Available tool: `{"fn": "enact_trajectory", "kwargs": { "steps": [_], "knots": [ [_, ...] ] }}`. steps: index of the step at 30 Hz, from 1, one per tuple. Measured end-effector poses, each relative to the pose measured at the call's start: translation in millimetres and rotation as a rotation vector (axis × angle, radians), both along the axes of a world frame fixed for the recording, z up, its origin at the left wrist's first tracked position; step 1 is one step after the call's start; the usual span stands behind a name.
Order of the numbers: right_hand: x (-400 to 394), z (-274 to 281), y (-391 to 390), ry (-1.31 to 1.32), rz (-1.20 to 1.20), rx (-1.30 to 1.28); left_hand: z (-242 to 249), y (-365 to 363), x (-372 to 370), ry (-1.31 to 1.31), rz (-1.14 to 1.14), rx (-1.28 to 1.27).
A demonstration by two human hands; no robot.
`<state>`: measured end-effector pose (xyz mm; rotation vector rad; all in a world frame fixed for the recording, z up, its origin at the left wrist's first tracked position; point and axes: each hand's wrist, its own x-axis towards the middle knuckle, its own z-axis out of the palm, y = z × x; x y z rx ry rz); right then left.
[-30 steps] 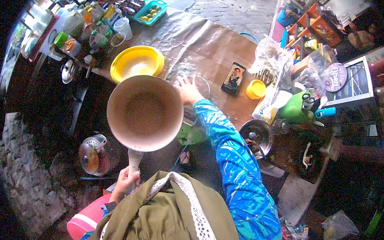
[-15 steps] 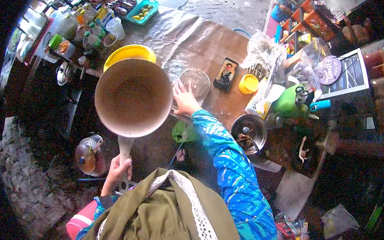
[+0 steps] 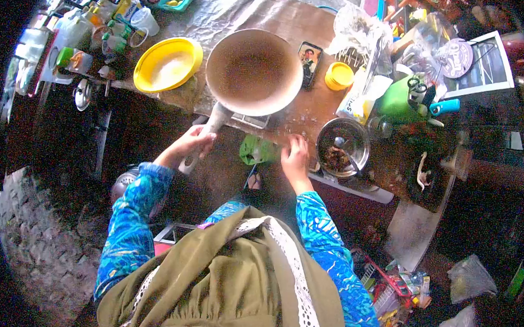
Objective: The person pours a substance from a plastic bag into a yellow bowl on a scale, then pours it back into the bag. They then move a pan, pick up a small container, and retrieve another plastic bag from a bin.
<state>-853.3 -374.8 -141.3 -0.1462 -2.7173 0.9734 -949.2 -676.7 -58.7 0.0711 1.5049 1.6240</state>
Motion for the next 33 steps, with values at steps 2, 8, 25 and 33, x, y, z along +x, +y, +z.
{"fn": "enact_trajectory", "kwargs": {
  "steps": [2,8,25,33],
  "knots": [
    [0,4,-4,-0.031,-0.003,-0.022,-15,6,-11,-0.004,-0.034,-0.013],
    [-21,5,-18,-0.117,0.065,-0.059,-34,9,-24,-0.037,-0.023,-0.086],
    [-59,-3,-72,-0.508,0.201,0.440,-36,-12,-29,-0.094,-0.073,-0.180],
    [-59,12,-72,-0.683,0.201,0.411,-57,-41,0,-0.205,0.080,0.127]
  ]
}}
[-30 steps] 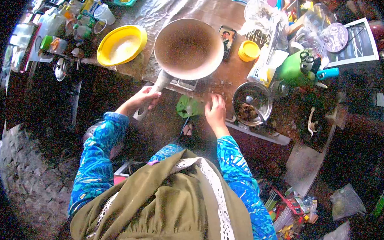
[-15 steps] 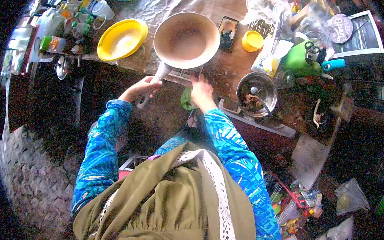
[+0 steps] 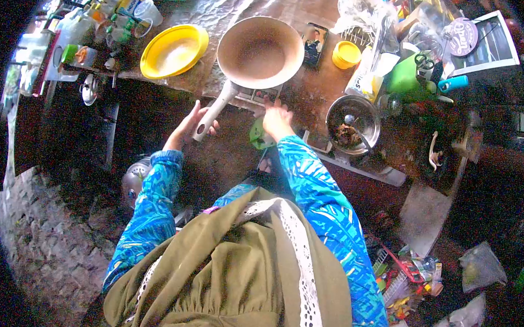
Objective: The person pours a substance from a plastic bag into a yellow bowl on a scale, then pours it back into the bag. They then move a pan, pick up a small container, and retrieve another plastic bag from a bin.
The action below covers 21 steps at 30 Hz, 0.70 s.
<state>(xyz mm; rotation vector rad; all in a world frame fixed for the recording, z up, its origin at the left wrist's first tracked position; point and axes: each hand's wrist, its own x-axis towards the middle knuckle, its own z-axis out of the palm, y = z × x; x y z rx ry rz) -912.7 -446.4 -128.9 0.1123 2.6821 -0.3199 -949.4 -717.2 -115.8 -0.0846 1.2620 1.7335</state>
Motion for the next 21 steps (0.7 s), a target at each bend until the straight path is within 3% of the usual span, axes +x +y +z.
{"fn": "enact_trajectory", "kwargs": {
  "steps": [3,5,7,8,10,12,13,17,18,20,21],
  "knots": [
    [37,-6,11,0.315,-0.027,-0.191,-10,-15,31,-0.008,0.160,-0.009],
    [75,-16,22,0.369,-0.099,-0.366,-25,-21,53,-0.062,0.199,-0.016],
    [119,-39,38,0.210,-0.235,-0.453,-46,-22,79,-0.083,0.218,-0.161],
    [141,-40,45,0.160,-0.331,-0.498,-63,-23,100,-0.012,0.229,-0.115],
    [193,-71,70,0.196,-0.432,-0.461,-60,-4,120,-0.052,0.053,-0.452],
    [240,-88,98,0.062,-0.537,-0.271,-101,6,144,0.099,-0.108,-0.411],
    [259,-87,111,-0.022,-0.575,-0.182,-107,20,153,0.129,-0.086,-0.306],
    [327,-98,158,-0.343,-0.873,0.123,-96,80,158,0.293,-0.297,-0.369],
    [346,-108,168,-0.344,-0.923,0.128,-98,93,154,0.376,-0.364,-0.394],
    [377,-126,186,-0.326,-1.288,0.027,-96,122,149,0.473,-0.454,-0.404],
    [387,-127,186,-0.241,-1.306,0.021,-87,137,144,0.462,-0.456,-0.409]
  ]
}}
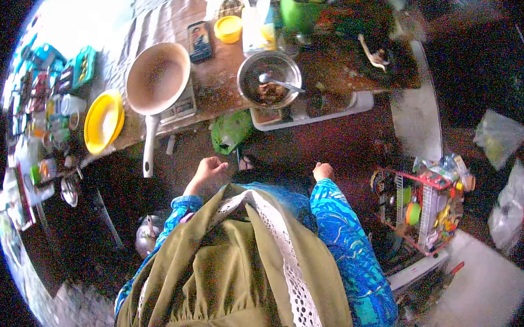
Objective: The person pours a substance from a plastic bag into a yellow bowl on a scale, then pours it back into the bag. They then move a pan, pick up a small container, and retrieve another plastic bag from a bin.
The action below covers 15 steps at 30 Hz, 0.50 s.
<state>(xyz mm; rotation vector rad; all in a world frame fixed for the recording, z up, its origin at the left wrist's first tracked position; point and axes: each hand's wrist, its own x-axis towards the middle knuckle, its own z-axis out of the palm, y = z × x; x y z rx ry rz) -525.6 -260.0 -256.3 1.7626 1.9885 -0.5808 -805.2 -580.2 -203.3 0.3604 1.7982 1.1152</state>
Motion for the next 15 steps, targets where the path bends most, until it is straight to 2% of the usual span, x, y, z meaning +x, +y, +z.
{"fn": "enact_trajectory", "kwargs": {
  "steps": [3,4,5,6,7,8,9,10,11,13,14,15],
  "knots": [
    [18,10,-6,0.085,0.052,0.082,8,37,-11,0.082,-0.049,-0.094],
    [50,-49,-3,0.166,0.060,0.251,7,48,-13,0.094,-0.074,-0.083],
    [79,-75,1,0.269,0.223,0.208,8,60,-17,0.111,-0.091,-0.068],
    [70,-34,-11,0.372,0.001,0.252,19,70,-13,0.034,-0.056,-0.075],
    [90,-65,-16,0.457,-0.035,0.342,35,83,-7,-0.016,-0.006,-0.067],
    [106,-80,-16,0.476,-0.075,0.291,8,84,-7,0.102,-0.099,-0.118],
    [120,-89,-16,0.362,-0.014,0.218,12,93,1,0.089,-0.068,-0.057],
    [149,-121,-7,0.207,0.185,0.138,7,98,10,0.052,-0.067,-0.044],
    [138,-75,-7,0.135,-0.159,0.016,36,111,23,-0.083,-0.029,-0.037],
    [178,-97,17,0.173,-0.026,-0.164,22,124,40,0.131,-0.211,-0.187],
    [183,-88,31,0.173,-0.005,-0.162,-2,129,51,0.075,-0.226,-0.160],
    [192,-75,41,0.164,-0.003,-0.143,2,138,63,0.069,-0.206,-0.160]
  ]
}}
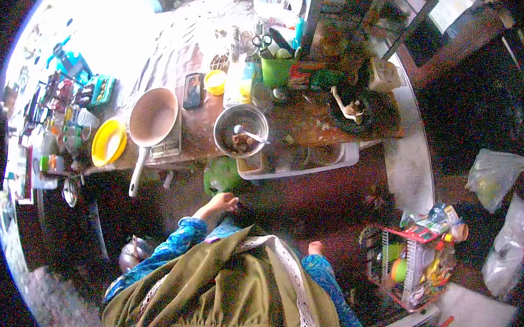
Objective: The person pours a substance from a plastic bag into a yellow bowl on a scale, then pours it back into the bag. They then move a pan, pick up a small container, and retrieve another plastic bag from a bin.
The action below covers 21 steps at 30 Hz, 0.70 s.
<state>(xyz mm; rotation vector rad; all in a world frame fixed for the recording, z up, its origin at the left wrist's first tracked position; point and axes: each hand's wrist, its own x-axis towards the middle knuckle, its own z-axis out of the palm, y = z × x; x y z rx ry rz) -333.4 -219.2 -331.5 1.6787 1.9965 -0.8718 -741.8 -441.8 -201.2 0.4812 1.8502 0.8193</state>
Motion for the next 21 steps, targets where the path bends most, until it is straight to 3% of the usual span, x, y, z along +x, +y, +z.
{"fn": "enact_trajectory", "kwargs": {
  "steps": [2,5,6,7,8,9,10,11,14,17,19,21],
  "knots": [
    [20,14,28,-0.023,0.021,0.018,5,22,31,0.171,-0.115,-0.030],
    [48,14,89,0.294,-0.247,-0.198,5,54,78,0.117,-0.068,-0.026],
    [74,-53,112,0.166,-0.189,0.098,2,62,95,0.106,-0.040,-0.007],
    [88,-65,142,0.269,-0.071,0.028,-2,72,105,0.171,-0.150,-0.045],
    [80,-24,159,0.329,-0.052,-0.070,-7,78,116,0.297,-0.227,-0.010],
    [87,-40,184,0.288,0.068,0.005,-11,85,125,0.285,-0.243,0.000],
    [85,-39,198,0.247,-0.031,0.032,-6,89,134,0.269,-0.181,0.038],
    [100,-74,225,0.219,0.050,0.008,-3,92,140,0.290,-0.192,0.043],
    [84,-81,257,0.241,0.125,0.069,4,88,151,0.234,-0.089,0.016],
    [32,-35,244,0.250,0.215,0.044,-3,74,152,0.222,-0.061,-0.068],
    [3,-35,231,0.252,0.278,0.062,-8,61,147,0.218,-0.035,-0.061],
    [-40,11,201,0.181,0.400,0.083,-9,47,140,0.197,-0.018,-0.087]
  ]
}}
